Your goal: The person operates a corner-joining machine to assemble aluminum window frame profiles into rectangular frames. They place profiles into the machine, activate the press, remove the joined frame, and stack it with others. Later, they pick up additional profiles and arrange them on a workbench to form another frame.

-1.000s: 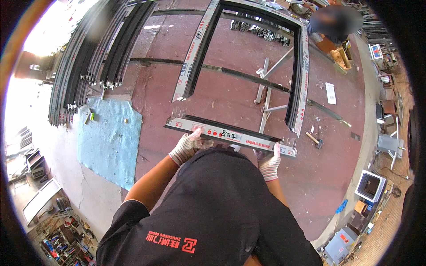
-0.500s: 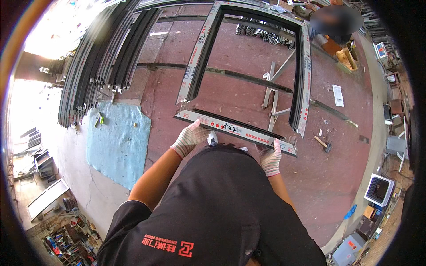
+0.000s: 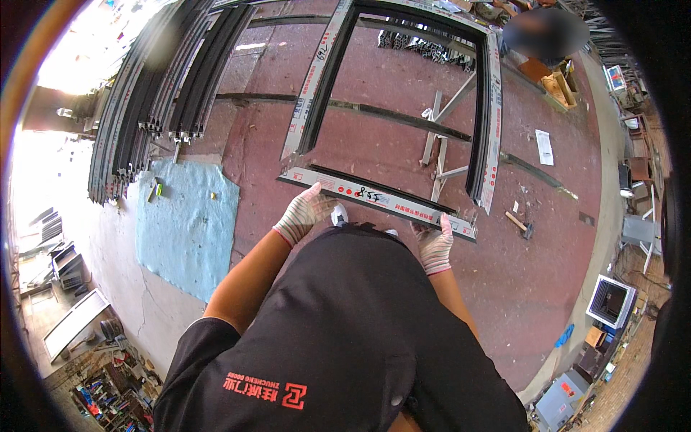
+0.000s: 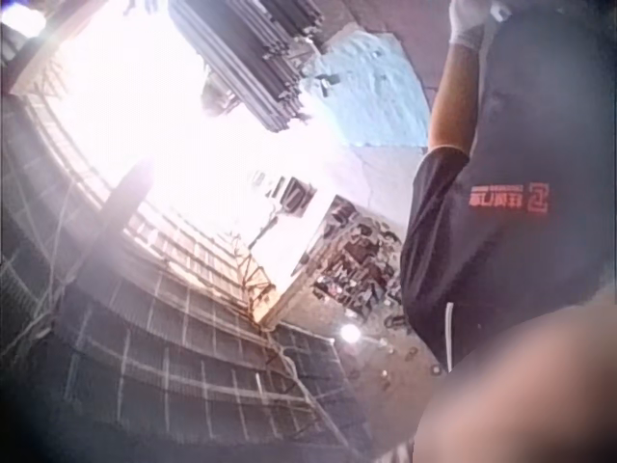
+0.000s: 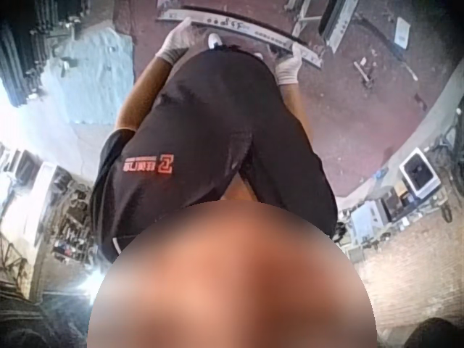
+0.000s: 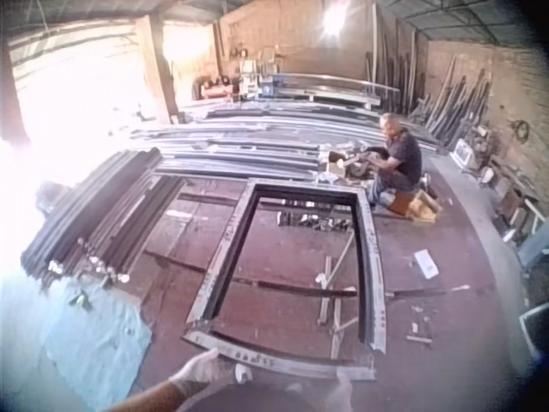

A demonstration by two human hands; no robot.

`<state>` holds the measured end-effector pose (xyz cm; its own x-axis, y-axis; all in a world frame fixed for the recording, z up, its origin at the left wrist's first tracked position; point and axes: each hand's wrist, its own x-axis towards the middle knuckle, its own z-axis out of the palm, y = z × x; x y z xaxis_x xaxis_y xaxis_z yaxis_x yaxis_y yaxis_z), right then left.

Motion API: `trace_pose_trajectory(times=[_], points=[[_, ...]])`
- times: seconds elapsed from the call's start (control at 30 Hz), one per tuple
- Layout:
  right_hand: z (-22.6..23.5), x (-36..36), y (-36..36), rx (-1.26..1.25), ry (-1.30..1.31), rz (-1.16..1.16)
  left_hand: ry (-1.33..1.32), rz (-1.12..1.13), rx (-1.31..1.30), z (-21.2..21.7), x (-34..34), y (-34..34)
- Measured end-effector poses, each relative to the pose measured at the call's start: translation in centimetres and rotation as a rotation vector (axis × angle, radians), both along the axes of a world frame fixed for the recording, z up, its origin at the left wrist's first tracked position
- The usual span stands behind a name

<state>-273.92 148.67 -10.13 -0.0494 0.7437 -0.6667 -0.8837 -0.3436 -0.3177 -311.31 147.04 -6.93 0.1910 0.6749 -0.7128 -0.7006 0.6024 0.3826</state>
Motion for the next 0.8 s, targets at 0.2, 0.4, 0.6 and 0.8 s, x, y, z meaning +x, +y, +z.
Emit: trace_pose_trajectory(times=[0.2,0.4,0.6,0.8], points=[[-0.7,0.1,0.0,-0.014,0.019,-0.011,0.033,0.030,0.013,-1.3,-0.3,-0.3],[-1.3,0.0,0.1,0.003,0.005,-0.033,0.066,0.182,0.008,-2.2,0.0,-0.1],[-1.2,-0.1,0.1,-0.017,-0.011,-0.041,0.172,0.130,0.015,-1.5,0.1,0.0],[-1.7,-0.3,0.1,0.029,-0.009,-0.057,0.167,0.149,0.042,-1.2,0.2,-0.2]])
